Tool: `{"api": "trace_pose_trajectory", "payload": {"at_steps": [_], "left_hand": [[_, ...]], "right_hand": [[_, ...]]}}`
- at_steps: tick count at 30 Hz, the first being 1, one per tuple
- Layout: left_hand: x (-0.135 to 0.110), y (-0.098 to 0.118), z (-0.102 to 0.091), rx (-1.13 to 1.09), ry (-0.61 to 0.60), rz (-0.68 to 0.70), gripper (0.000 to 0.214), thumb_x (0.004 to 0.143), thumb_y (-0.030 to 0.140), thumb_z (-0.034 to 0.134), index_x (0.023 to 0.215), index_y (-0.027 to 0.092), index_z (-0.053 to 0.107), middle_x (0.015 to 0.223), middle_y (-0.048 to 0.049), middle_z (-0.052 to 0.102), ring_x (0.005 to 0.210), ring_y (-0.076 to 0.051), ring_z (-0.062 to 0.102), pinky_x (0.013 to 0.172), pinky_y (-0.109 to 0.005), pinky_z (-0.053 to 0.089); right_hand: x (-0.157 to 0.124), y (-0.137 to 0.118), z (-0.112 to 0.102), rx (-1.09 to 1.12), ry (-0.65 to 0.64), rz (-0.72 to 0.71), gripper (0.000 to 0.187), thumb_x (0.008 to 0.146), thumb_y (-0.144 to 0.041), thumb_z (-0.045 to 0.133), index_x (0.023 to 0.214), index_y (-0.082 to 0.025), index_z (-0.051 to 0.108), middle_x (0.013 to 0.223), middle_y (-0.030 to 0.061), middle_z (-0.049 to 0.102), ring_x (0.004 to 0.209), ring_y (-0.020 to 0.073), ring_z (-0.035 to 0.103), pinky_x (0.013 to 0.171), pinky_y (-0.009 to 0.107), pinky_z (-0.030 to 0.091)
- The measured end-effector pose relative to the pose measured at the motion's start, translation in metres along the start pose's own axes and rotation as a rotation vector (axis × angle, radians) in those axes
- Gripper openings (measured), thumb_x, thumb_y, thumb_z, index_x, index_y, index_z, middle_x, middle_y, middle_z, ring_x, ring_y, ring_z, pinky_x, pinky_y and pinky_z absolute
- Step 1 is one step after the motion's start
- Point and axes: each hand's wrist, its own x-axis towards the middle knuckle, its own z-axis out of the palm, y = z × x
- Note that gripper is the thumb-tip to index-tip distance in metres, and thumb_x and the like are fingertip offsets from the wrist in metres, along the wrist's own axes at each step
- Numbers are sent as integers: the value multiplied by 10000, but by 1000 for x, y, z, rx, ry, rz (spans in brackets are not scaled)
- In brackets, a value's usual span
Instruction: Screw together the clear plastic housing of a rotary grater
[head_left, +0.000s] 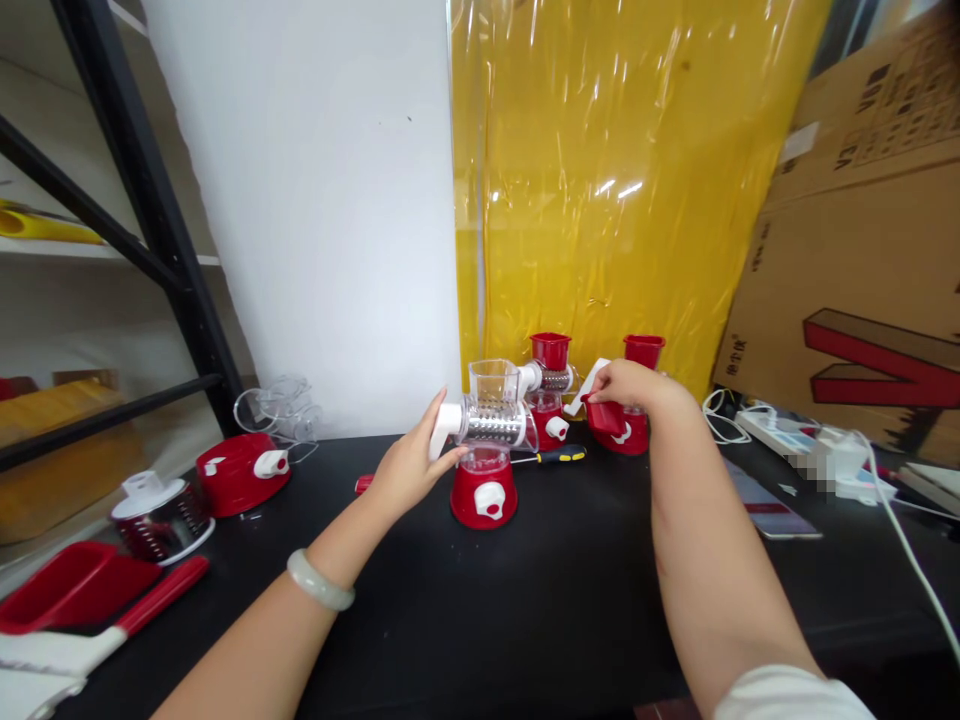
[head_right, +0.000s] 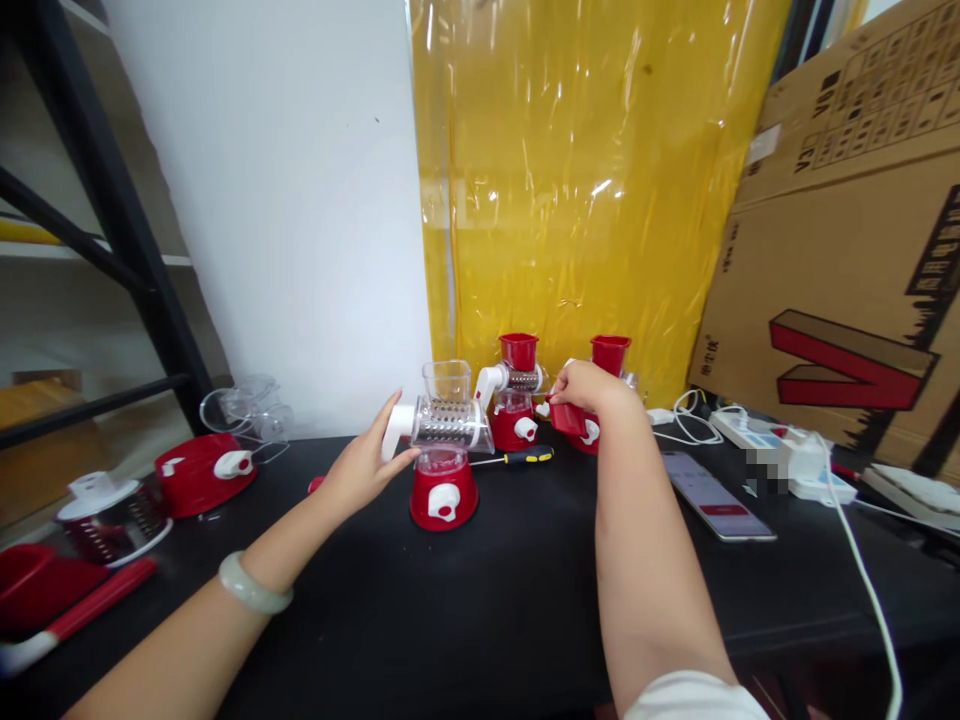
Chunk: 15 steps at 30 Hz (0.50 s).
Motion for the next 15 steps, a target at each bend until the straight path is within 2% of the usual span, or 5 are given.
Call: {"api": "trace_pose_trajectory", "payload": {"at_steps": [3, 7, 12, 15], "left_hand": [[0, 0, 0, -20, -4, -2, 857, 897, 555, 537, 1576, 276, 96, 1145, -111, 710, 959, -310, 696, 827, -392, 491], [0, 0, 1, -14, -18, -18, 857, 899, 549, 537, 1577, 288, 83, 1147, -115, 710, 912, -307, 703, 794, -383, 491], [1, 0, 2, -36, -11, -18, 868, 888, 564, 547, 1575, 298, 87, 1076, -82, 729, 933, -304, 697, 809, -374, 485], [1, 0, 2, -30, -13, -17, 865, 891, 555, 543, 1576, 293, 84, 1104, -89, 723, 910, -297, 700, 796, -369, 485]], "right_hand": [[1, -4, 10, -39, -149, -39, 259, 957, -341, 599, 1164, -190, 641, 1190, 66, 664, 973, 203, 668, 830, 406, 569], [-6, -4, 30, -89, -270, -80, 299, 952, -337, 606, 1212, -191, 620, 1238, 81, 643, 1016, 220, 659, 854, 430, 561], [-21, 4, 52, -170, -325, -65, 320, 948, -335, 612, 1234, -190, 608, 1257, 87, 633, 1035, 227, 654, 862, 440, 558], [-28, 8, 60, -211, -331, -51, 330, 945, -335, 617, 1240, -186, 604, 1255, 88, 632, 1035, 230, 655, 861, 442, 559]]}}
